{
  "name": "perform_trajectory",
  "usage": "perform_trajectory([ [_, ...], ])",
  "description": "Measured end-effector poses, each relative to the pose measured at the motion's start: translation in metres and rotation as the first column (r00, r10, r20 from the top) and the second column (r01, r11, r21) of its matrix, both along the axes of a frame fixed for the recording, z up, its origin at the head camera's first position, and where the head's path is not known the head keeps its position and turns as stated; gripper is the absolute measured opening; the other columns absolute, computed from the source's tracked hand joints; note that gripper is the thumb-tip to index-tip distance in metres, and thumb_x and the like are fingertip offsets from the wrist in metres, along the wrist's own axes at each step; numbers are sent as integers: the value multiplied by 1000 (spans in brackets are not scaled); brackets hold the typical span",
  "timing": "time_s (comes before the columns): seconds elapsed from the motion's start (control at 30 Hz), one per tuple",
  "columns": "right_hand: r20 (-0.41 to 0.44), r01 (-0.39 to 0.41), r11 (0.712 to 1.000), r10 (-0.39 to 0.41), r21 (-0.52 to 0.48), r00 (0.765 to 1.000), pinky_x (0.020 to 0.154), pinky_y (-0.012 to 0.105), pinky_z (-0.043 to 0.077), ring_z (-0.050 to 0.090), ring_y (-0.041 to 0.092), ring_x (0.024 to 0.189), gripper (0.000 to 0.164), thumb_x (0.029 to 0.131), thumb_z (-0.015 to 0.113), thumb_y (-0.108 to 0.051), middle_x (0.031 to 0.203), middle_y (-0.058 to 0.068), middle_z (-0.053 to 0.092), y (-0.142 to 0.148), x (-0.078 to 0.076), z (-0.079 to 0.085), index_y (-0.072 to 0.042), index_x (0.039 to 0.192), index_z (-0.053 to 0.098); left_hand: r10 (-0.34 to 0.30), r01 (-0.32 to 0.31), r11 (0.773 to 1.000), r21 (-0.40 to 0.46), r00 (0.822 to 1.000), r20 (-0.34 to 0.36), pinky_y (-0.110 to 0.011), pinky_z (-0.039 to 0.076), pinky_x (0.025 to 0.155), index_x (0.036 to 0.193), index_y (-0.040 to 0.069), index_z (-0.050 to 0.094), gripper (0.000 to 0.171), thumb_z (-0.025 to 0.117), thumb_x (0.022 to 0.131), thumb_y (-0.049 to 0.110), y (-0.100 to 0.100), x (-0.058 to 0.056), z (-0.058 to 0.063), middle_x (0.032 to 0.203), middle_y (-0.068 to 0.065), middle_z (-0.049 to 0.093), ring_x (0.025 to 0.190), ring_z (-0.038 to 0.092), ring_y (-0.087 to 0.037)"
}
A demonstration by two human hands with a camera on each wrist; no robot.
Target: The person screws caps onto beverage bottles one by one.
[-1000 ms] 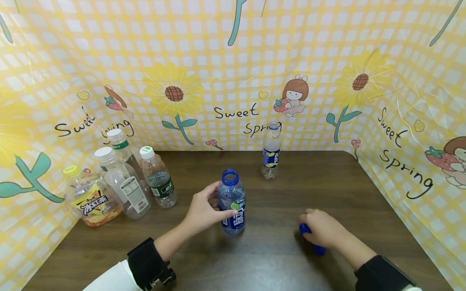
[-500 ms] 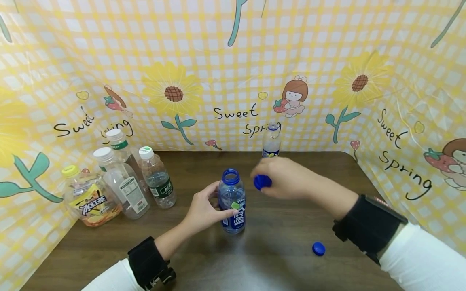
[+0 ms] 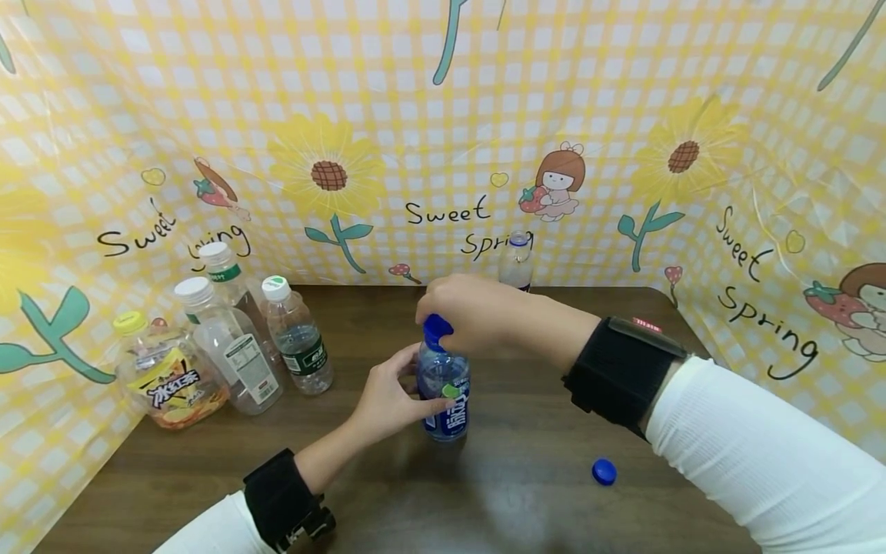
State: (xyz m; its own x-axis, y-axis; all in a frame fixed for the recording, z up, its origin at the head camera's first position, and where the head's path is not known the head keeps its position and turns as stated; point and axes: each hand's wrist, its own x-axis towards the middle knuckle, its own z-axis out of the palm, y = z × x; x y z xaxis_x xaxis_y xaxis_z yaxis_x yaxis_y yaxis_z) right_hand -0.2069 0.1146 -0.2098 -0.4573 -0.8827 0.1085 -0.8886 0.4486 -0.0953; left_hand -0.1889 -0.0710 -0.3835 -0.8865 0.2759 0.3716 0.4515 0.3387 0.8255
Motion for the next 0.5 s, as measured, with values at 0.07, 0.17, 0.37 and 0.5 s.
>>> perform_trajectory([
  [0.07, 5, 10, 1000, -10, 11, 1000, 80, 35, 56, 63, 22, 95, 28, 83, 74, -6, 104, 9, 66, -1, -1, -1, -2, 110, 69, -4, 4, 1000, 3, 1000, 3, -29, 57, 75, 133, 16, 54, 72, 89, 71, 26, 0, 0, 1, 114, 0, 65, 99, 66, -23],
  [0.17, 16, 22, 1000, -22, 14, 1000, 78, 35, 56, 63, 22, 93, 28, 83, 74, -6, 102, 9, 66, -2, -2, -2, -2, 109, 70, -5, 5, 1000, 5, 1000, 8, -29, 57, 75, 133, 16, 54, 72, 89, 71, 26, 0, 1, 1, 114, 0, 65, 99, 66, -23],
  [0.37, 42, 51, 998, -52, 21, 998, 79, 35, 56, 64, 23, 94, 27, 84, 74, -7, 104, 10, 66, -2, -3, -1, -2, 110, 70, 3, -3, 1000, -6, 1000, 3, -28, 57, 75, 133, 15, 55, 72, 89, 71, 27, 1, 0, 2, 113, 0, 65, 99, 66, -22],
  [0.5, 56, 47, 998, -49, 33, 997, 80, 35, 56, 64, 23, 96, 27, 84, 74, -6, 104, 10, 67, -2, -4, -1, -2, 110, 70, 14, -14, 999, -32, 1000, -7, -28, 57, 75, 133, 14, 55, 72, 89, 71, 28, 1, -1, 3, 113, 0, 66, 99, 66, -21],
])
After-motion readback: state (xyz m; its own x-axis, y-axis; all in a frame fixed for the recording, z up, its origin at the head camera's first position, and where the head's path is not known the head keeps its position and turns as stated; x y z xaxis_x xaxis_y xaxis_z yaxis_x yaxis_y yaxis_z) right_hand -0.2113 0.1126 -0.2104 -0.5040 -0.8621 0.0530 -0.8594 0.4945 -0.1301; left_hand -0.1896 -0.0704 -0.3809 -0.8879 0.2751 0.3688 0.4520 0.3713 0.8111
